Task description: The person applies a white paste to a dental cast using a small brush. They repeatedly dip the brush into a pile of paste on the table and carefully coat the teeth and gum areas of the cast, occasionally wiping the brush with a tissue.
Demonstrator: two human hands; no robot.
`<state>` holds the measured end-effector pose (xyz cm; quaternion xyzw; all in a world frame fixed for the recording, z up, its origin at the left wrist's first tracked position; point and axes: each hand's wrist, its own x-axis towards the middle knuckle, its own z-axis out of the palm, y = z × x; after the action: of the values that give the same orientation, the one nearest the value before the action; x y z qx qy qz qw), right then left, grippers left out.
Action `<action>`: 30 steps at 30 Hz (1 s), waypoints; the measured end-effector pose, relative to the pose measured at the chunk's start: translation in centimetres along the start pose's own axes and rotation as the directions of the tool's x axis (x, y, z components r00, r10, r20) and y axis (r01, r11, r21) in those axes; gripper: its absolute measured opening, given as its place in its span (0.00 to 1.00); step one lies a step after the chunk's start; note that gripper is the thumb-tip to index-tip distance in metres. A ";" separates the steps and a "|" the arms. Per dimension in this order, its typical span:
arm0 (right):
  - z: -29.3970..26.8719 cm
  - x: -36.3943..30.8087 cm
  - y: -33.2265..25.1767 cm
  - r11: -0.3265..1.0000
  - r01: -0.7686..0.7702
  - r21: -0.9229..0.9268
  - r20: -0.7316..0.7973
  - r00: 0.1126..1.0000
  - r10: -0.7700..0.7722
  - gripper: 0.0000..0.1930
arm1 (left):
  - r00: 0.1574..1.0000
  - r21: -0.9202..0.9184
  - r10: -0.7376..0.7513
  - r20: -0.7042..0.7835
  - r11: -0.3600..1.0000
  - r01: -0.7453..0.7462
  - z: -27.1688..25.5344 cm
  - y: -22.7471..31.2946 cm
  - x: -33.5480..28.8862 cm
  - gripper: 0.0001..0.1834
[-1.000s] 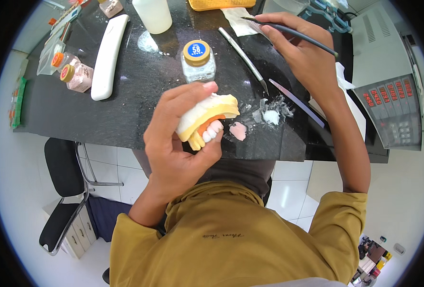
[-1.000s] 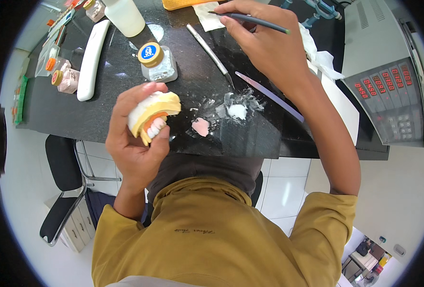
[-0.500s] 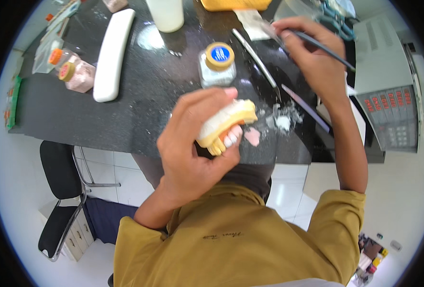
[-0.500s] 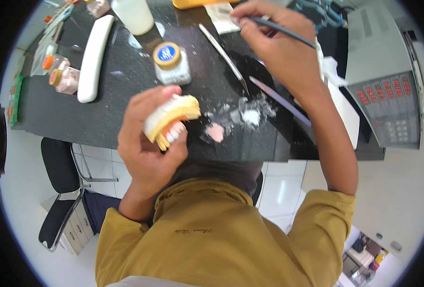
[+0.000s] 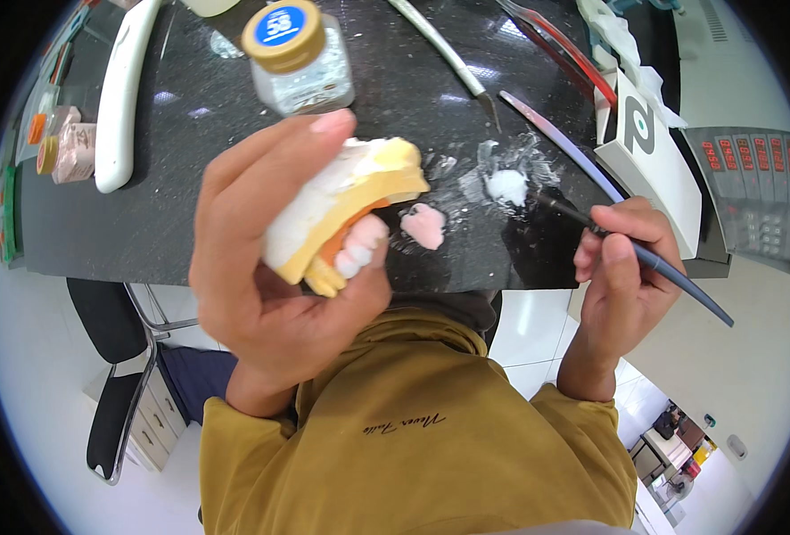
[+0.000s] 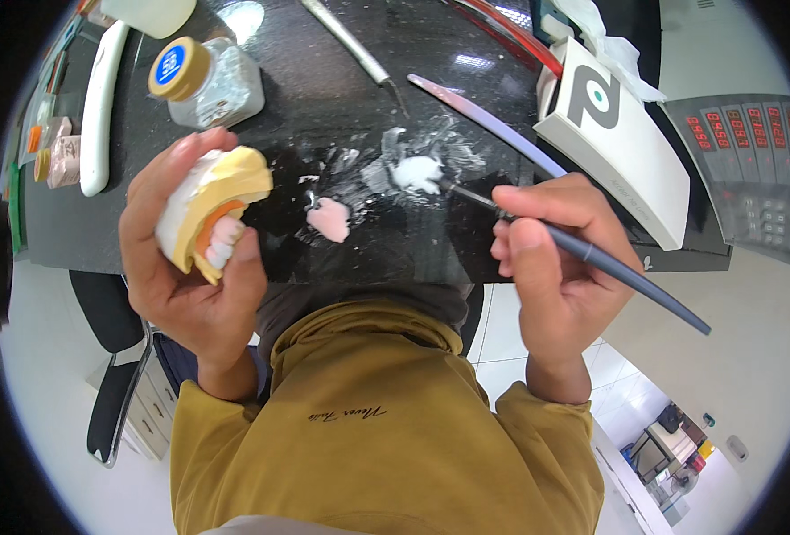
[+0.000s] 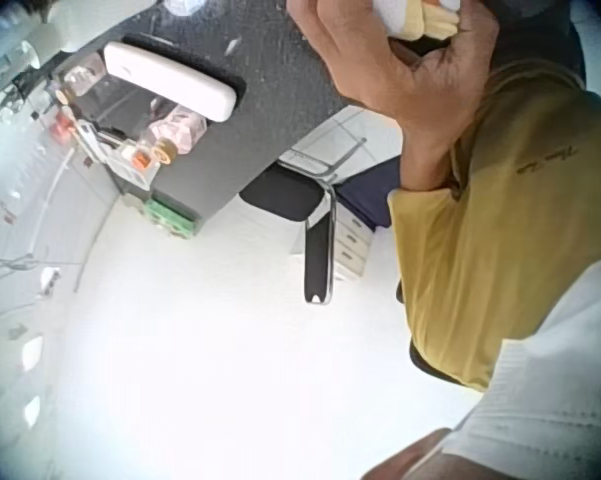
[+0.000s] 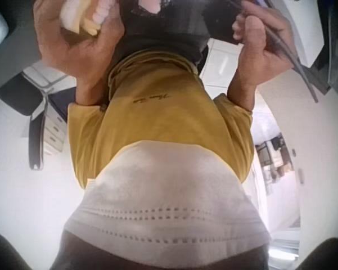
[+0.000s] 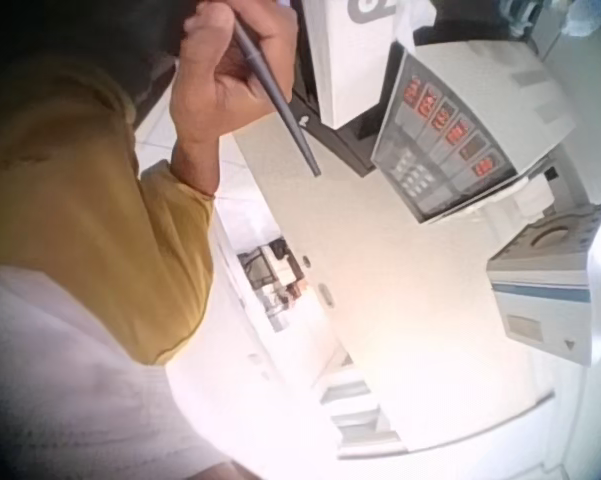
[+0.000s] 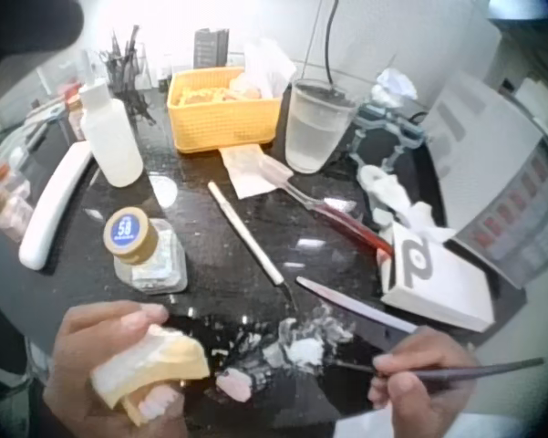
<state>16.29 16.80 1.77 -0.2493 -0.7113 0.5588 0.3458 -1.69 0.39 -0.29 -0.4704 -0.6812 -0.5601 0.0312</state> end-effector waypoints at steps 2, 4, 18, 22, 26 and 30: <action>0.2 -0.2 0.5 1.000 0.006 -0.026 -0.028 1.000 -0.007 0.05 | 0.999 0.007 -0.024 -0.026 1.000 0.024 0.2 0.3 0.0 0.26; 0.3 -0.2 1.3 1.000 0.029 -0.006 -0.072 0.997 -0.030 0.05 | 0.998 -0.024 -0.025 -0.061 0.999 0.024 0.6 0.2 0.1 0.26; -0.2 -0.1 2.0 0.999 -0.018 -0.050 -0.076 0.997 0.014 0.05 | 0.997 0.045 -0.022 -0.073 0.999 0.026 2.2 0.4 -0.1 0.27; -0.2 -0.1 2.0 0.999 -0.027 -0.027 -0.089 0.996 0.024 0.05 | 0.998 0.058 -0.018 -0.061 0.998 0.021 2.2 0.4 -0.1 0.27; -0.2 -0.2 2.1 0.999 -0.017 -0.047 -0.057 0.998 0.014 0.06 | 0.999 0.041 -0.005 -0.053 0.999 0.007 2.2 0.3 -0.2 0.27; -0.2 -0.1 2.0 0.998 -0.047 -0.049 -0.090 0.995 0.042 0.05 | 0.999 0.049 0.003 -0.035 0.999 -0.001 2.2 0.3 -0.1 0.27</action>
<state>16.48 17.37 -0.13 -0.2984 -0.7036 0.5364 0.3580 -0.36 2.07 -0.95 -0.4602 -0.6937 -0.5514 0.0553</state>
